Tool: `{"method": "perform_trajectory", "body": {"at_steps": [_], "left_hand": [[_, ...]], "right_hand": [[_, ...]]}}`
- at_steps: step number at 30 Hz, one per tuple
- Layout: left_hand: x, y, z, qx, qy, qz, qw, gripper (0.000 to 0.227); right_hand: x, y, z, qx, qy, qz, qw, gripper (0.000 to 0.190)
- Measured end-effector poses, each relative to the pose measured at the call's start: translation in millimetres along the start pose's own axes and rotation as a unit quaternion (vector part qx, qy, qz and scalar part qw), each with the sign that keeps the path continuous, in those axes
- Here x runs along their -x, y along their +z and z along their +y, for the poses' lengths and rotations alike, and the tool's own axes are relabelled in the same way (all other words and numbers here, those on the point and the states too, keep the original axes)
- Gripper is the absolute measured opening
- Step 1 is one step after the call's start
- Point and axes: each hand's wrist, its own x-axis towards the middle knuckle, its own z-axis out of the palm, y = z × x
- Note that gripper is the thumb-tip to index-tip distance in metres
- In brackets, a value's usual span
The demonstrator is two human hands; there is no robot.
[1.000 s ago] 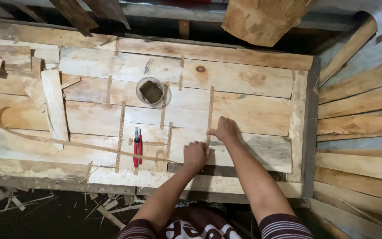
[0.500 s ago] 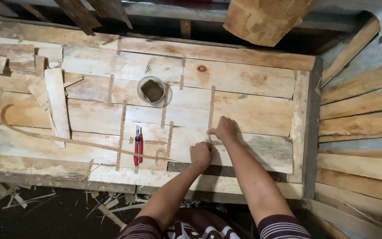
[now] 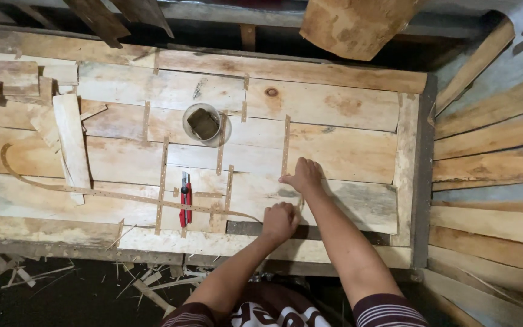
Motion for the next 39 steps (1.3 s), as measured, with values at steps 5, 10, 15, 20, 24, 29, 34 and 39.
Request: {"method": "perform_trajectory", "body": {"at_steps": [5, 10, 15, 20, 24, 29, 34, 39], "left_hand": [[6, -20, -32, 0.069, -0.018, 0.141, 0.987, 0.021], [2, -24, -47, 0.159, -0.088, 0.186, 0.966, 0.024], [1, -25, -54, 0.234, -0.098, 0.176, 0.951, 0.024], [3, -19, -67, 0.306, -0.077, 0.184, 0.931, 0.012], [2, -23, -69, 0.303, -0.114, 0.175, 0.93, 0.012], [5, -29, -69, 0.306, -0.112, 0.173, 0.929, 0.014], [6, -29, -74, 0.304, -0.107, 0.201, 0.925, 0.013], [8, -43, -81, 0.306, -0.112, 0.194, 0.925, 0.015]], "right_hand": [[-4, 20, 18, 0.016, -0.049, 0.026, 0.998, 0.08], [-3, 19, 20, 0.021, -0.048, 0.011, 0.999, 0.079], [5, 13, 28, -0.011, -0.082, 0.003, 0.997, 0.071], [10, 25, 37, -0.057, -0.098, 0.046, 0.992, 0.054], [23, 11, 28, -0.088, -0.075, 0.048, 0.992, 0.033], [28, 19, 22, -0.158, -0.109, 0.085, 0.978, 0.015], [34, 17, -7, -0.4, -0.099, -0.12, 0.903, 0.028], [36, 28, -30, -0.401, -0.119, -0.092, 0.903, 0.022]]}}
